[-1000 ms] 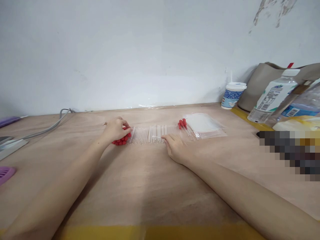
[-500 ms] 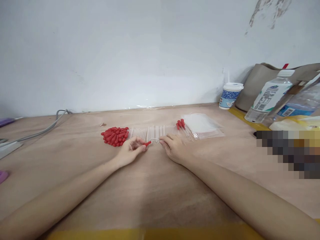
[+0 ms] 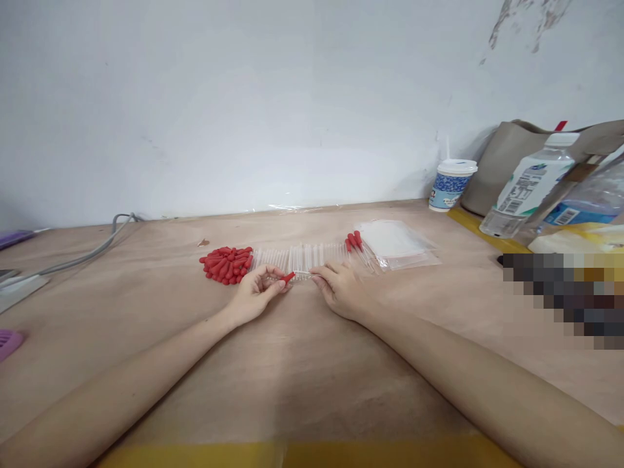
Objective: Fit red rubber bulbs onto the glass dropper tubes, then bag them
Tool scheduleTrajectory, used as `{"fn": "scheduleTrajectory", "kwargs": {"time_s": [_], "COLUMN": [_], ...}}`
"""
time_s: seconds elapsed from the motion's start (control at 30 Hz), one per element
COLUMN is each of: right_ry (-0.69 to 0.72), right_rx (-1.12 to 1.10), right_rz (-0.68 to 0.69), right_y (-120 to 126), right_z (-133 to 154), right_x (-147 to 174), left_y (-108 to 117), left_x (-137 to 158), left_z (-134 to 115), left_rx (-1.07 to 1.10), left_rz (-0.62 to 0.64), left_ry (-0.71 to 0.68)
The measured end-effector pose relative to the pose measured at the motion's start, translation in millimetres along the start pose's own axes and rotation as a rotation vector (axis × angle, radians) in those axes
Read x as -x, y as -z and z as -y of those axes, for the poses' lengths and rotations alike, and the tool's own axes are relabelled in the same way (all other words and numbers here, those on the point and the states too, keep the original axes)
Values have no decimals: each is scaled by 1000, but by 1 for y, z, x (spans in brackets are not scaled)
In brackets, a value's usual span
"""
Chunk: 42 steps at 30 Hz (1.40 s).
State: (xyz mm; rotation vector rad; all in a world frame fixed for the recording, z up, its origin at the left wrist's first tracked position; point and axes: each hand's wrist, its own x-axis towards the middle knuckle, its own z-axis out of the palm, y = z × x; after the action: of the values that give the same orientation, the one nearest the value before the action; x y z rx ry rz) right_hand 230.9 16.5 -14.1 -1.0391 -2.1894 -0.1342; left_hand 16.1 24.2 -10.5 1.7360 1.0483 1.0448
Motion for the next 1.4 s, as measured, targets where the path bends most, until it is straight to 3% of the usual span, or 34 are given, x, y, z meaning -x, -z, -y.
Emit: {"fn": "scheduleTrajectory", "kwargs": {"time_s": [0.13, 0.3, 0.53, 0.83, 1.07, 1.23, 1.4], "right_ry": [-1, 13, 77, 148, 178, 126, 170], "right_rx": [22, 18, -109, -29, 80, -30, -89], "right_rz": [37, 91, 122, 242, 155, 104, 85], "right_y": [2, 7, 7, 15, 7, 11, 16], "right_z": [2, 7, 7, 5, 2, 0, 1], "right_x": [0, -2, -1, -4, 0, -1, -3], "left_y": [0, 0, 0, 2, 1, 2, 3], "left_x": [0, 0, 3, 8, 11, 8, 7], "left_z": [1, 0, -1, -15, -15, -10, -10], "left_rx": [-18, -190, -261, -302, -444, -395, -406], "left_rz": [4, -5, -5, 127, 100, 18, 30], "left_ry": [-20, -65, -90, -226, -300, -281, -282]}}
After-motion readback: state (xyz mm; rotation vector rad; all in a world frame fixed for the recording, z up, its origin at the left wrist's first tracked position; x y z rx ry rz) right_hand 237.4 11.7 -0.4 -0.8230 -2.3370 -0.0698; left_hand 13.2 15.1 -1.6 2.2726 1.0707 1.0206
